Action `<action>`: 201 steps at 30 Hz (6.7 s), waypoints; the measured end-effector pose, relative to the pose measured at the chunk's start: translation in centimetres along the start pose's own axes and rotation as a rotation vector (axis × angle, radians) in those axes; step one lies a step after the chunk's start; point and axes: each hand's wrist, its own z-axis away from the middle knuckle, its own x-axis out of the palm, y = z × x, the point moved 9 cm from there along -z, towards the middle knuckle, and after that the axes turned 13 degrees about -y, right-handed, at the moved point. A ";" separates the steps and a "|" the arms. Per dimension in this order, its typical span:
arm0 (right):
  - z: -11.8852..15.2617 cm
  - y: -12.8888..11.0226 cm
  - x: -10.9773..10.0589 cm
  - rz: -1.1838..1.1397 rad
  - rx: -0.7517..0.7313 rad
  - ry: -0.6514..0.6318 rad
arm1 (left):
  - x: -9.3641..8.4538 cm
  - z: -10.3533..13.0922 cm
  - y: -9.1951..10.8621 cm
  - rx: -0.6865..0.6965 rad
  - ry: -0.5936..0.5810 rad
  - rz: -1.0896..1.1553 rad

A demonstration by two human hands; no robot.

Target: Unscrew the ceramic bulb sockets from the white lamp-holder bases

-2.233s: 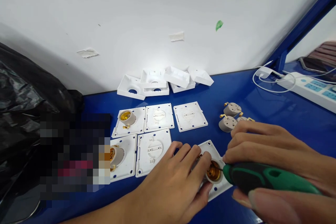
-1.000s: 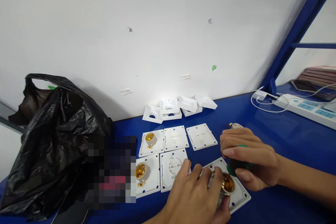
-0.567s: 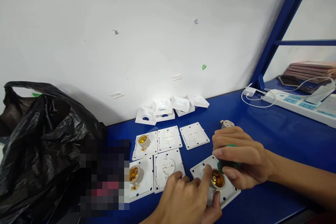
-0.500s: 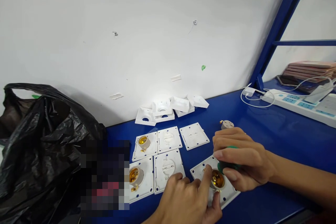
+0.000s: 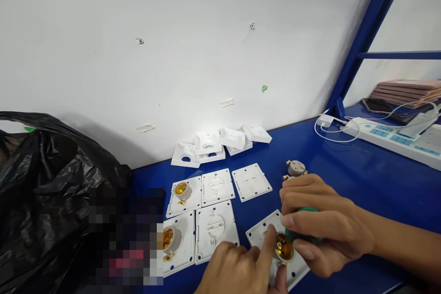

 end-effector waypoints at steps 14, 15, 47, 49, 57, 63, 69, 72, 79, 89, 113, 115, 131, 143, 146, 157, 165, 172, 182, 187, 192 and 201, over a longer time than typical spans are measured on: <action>0.4 -0.1 0.3 -0.003 0.126 -0.247 | 0.5 -0.3 0.2 0.060 -0.037 0.046; 0.4 -0.1 0.3 -0.001 0.125 -0.246 | 0.5 -0.4 0.1 0.066 -0.048 0.051; 0.1 0.3 -0.6 0.007 0.078 -0.008 | 0.5 -0.8 0.4 0.037 -0.041 0.034; 0.0 0.2 -0.5 0.011 0.079 -0.018 | 0.6 -0.8 0.3 0.042 -0.040 0.046; 0.0 0.3 -0.4 0.033 0.088 -0.011 | 1.1 -0.7 0.3 0.053 -0.055 0.036; -0.1 0.2 -0.5 0.033 0.085 -0.018 | 0.9 -0.7 0.3 0.039 -0.038 0.029; -0.3 0.0 -0.6 0.031 0.083 -0.027 | 0.7 -0.9 0.2 0.047 -0.081 0.079; -0.2 0.1 -0.4 0.032 0.082 -0.037 | 0.9 -1.0 0.2 0.051 -0.104 0.104; 0.1 -0.2 -0.6 0.029 0.072 -0.058 | 1.4 -0.9 0.1 0.041 -0.113 0.102; 0.0 0.0 -0.4 -0.005 0.068 -0.044 | 1.3 -0.9 0.3 0.056 -0.106 0.098; 0.0 0.0 -0.6 0.010 0.060 -0.035 | 1.2 -0.6 0.6 0.057 -0.055 0.053; 0.0 0.0 -0.7 0.002 0.056 -0.028 | 1.0 -0.5 0.7 0.056 -0.039 0.041; 0.3 0.0 -0.7 0.003 0.071 -0.032 | 1.0 -0.4 0.6 0.067 -0.018 0.068; 0.0 0.1 -0.7 0.013 0.075 -0.017 | 1.2 -0.5 0.7 0.067 -0.038 0.043; -0.1 0.1 -0.6 0.032 0.076 -0.034 | 1.2 -0.4 0.7 0.063 -0.028 0.041; -0.1 -0.1 -0.7 0.040 0.071 -0.060 | 0.8 -0.5 0.7 0.067 -0.003 0.041; -0.2 0.1 -0.6 0.050 0.085 -0.082 | 1.0 -0.5 0.7 0.079 -0.009 0.050; -0.1 0.2 -0.3 0.035 0.084 -0.076 | 0.8 -0.6 0.6 0.082 0.003 0.076; -0.1 1.1 0.3 -0.070 0.104 -0.145 | 1.1 -0.5 0.4 0.076 -0.010 0.123; -0.1 0.8 0.3 -0.074 0.078 -0.152 | 0.9 -0.6 0.4 0.090 -0.016 0.141; 0.0 0.8 0.2 -0.065 0.093 -0.168 | 1.0 -0.6 0.4 0.084 -0.025 0.160; -0.1 0.5 0.1 -0.081 0.086 -0.175 | 0.9 -0.7 0.3 0.075 -0.014 0.185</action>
